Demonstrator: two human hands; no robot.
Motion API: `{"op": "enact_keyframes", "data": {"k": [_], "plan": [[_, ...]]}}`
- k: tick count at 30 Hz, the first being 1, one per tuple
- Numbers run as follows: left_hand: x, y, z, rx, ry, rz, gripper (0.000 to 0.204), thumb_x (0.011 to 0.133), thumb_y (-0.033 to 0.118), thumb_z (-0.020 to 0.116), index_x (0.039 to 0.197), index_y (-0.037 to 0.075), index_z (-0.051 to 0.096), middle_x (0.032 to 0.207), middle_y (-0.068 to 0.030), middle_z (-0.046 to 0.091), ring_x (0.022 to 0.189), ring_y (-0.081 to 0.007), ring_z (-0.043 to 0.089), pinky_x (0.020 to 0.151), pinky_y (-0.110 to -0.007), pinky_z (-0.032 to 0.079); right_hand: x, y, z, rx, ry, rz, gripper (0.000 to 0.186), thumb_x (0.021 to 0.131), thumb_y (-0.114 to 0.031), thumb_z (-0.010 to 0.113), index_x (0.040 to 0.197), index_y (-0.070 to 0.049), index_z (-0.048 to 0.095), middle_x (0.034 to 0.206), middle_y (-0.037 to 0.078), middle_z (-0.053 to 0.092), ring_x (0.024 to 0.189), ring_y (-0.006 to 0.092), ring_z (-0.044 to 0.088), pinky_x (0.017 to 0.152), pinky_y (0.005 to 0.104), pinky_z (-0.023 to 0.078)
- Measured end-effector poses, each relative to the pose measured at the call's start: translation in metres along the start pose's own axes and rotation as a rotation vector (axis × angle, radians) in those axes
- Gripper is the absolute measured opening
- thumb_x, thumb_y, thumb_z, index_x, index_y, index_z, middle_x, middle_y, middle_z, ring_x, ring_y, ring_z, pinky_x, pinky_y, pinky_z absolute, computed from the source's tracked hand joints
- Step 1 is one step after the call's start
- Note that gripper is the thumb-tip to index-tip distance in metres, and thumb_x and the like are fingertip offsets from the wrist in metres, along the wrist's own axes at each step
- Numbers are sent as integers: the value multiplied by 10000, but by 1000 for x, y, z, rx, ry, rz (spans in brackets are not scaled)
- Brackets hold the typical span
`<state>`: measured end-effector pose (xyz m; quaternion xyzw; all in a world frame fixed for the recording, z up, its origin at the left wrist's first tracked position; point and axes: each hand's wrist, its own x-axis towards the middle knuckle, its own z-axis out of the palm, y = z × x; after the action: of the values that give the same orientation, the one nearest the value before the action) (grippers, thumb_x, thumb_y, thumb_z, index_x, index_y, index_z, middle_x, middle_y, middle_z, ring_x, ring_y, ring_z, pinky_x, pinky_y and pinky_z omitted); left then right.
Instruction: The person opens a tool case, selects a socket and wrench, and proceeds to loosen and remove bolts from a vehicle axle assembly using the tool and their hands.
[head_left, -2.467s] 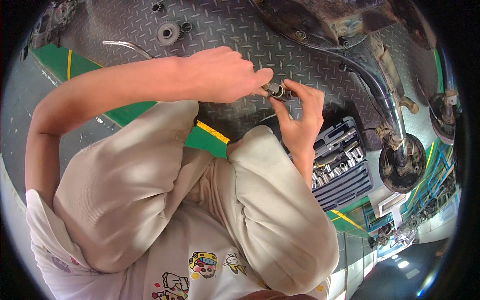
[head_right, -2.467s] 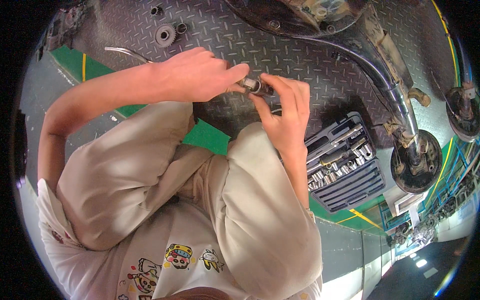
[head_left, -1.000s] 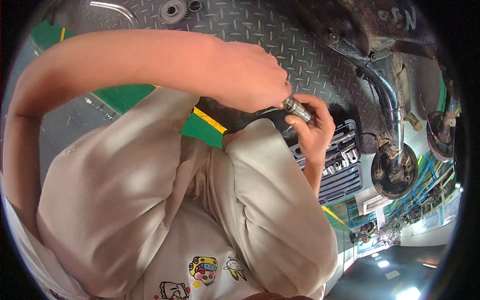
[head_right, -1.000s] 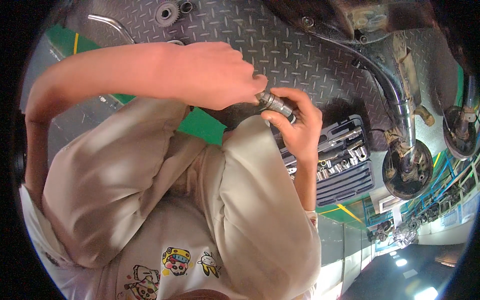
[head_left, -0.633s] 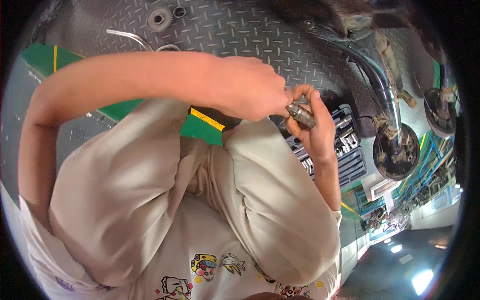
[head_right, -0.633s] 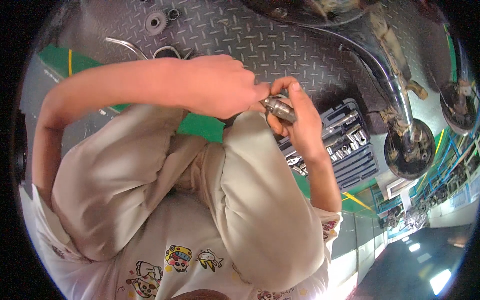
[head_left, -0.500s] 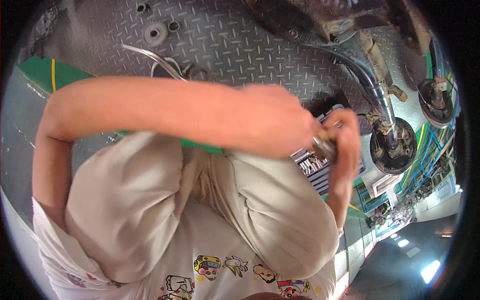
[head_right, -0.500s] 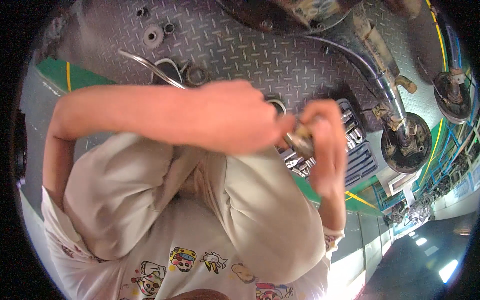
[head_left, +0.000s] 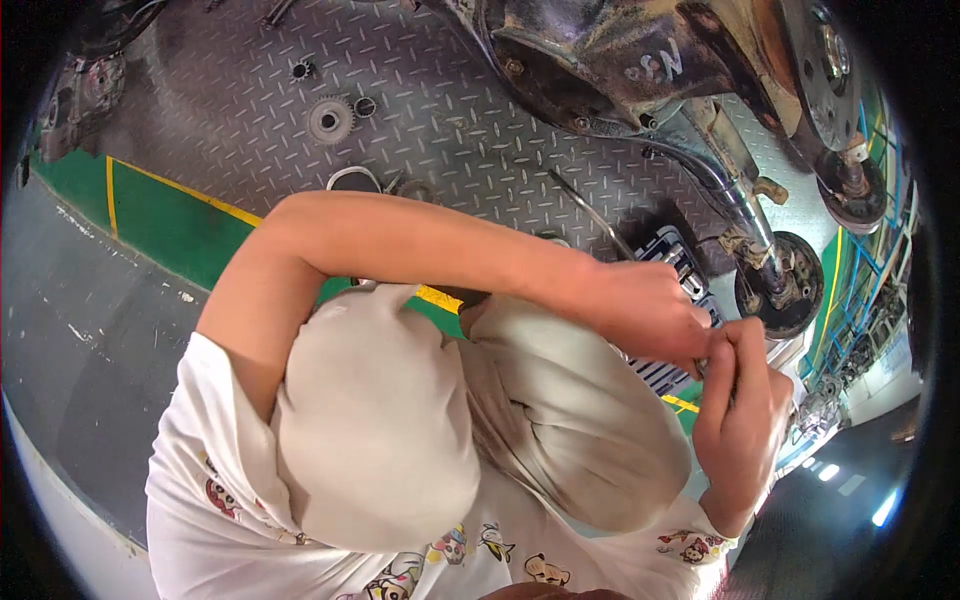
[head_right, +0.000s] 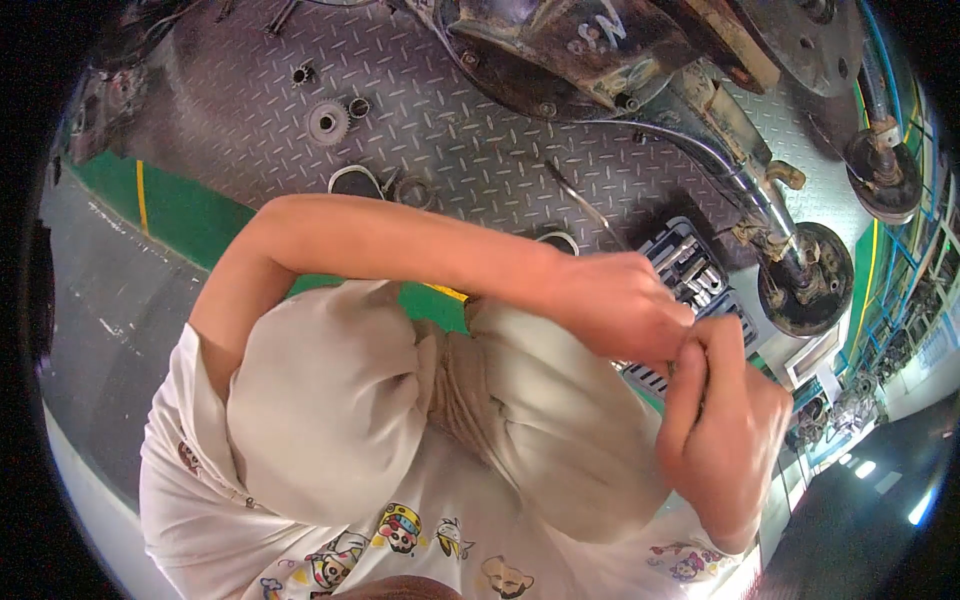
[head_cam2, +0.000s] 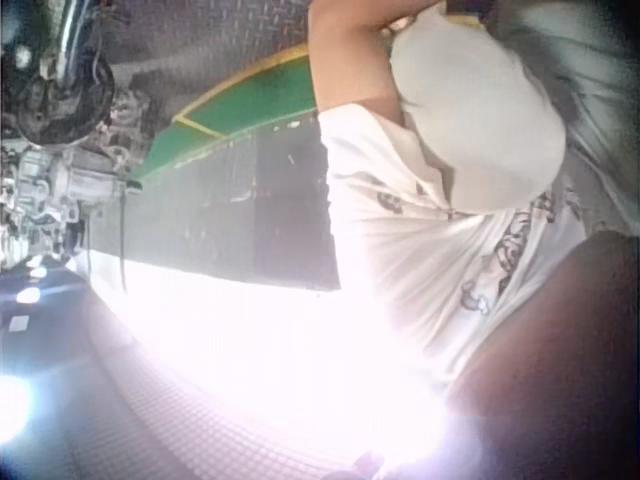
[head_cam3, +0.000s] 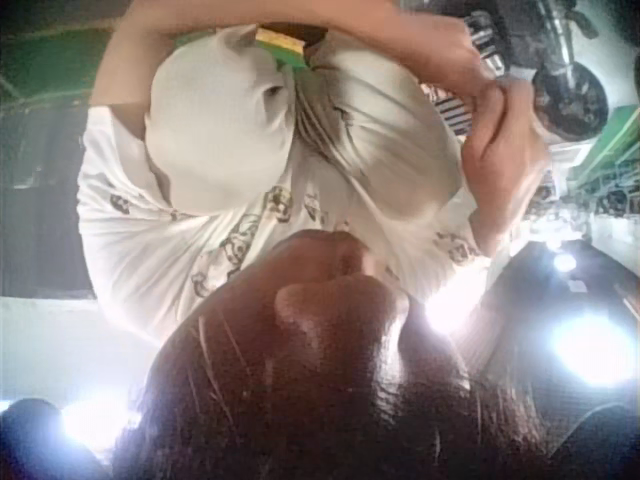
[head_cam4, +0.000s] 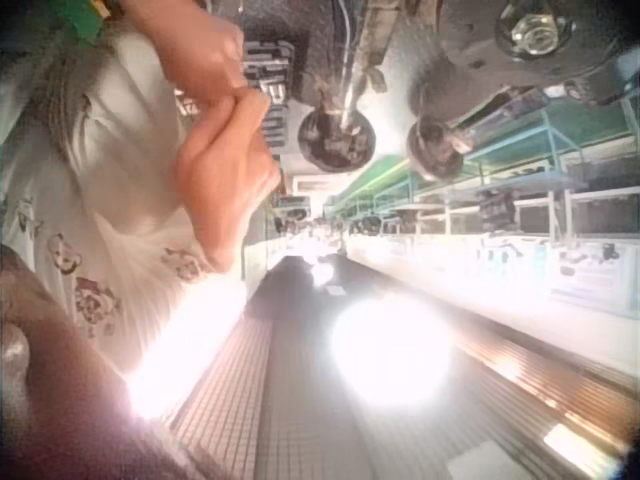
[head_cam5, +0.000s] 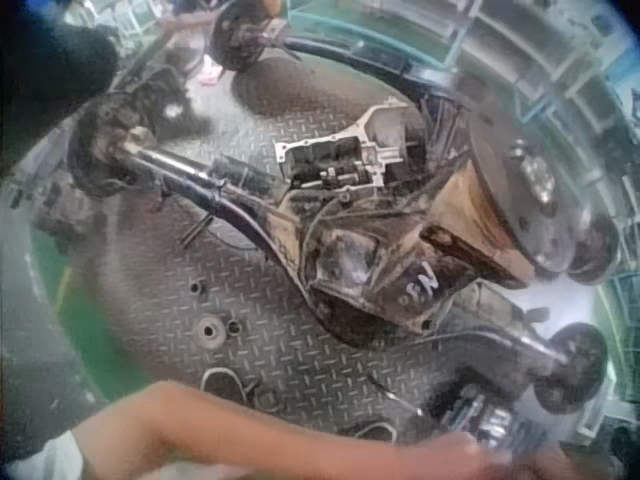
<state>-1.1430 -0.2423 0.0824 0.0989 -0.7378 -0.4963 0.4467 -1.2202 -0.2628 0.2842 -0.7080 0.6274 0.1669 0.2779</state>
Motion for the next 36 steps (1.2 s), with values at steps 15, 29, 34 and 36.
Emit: {"op": "enact_keyframes", "data": {"k": [15,29,34,36], "plan": [[16,-18,36,15,138,31,315,841,351,711,831,95,528,712,-39,567,635,-226,657,525,-362,510,3,33,4,659,-104,671,227,1084,-280,363,1051,-85,475,615,45,574,444,101,469,444,264,356],[23,-28,16,-47,180,4,306,835,343,745,875,114,546,665,-22,572,602,-202,649,538,-327,515,31,27,4,369,149,385,315,1017,-117,329,1113,-27,615,940,132,657,826,215,610,778,339,480],[19,-27,17,-18,177,25,280,806,311,771,842,125,564,673,-19,605,580,-205,663,517,-328,517,28,23,9,563,126,435,321,1017,-104,340,1070,-13,644,973,104,691,823,149,616,777,288,489],[21,-28,16,-31,255,77,318,876,349,697,844,92,512,593,-59,577,566,-258,681,454,-409,510,28,21,7,550,114,419,304,1014,-87,362,1063,-10,652,922,92,696,745,137,628,726,276,510]]}}
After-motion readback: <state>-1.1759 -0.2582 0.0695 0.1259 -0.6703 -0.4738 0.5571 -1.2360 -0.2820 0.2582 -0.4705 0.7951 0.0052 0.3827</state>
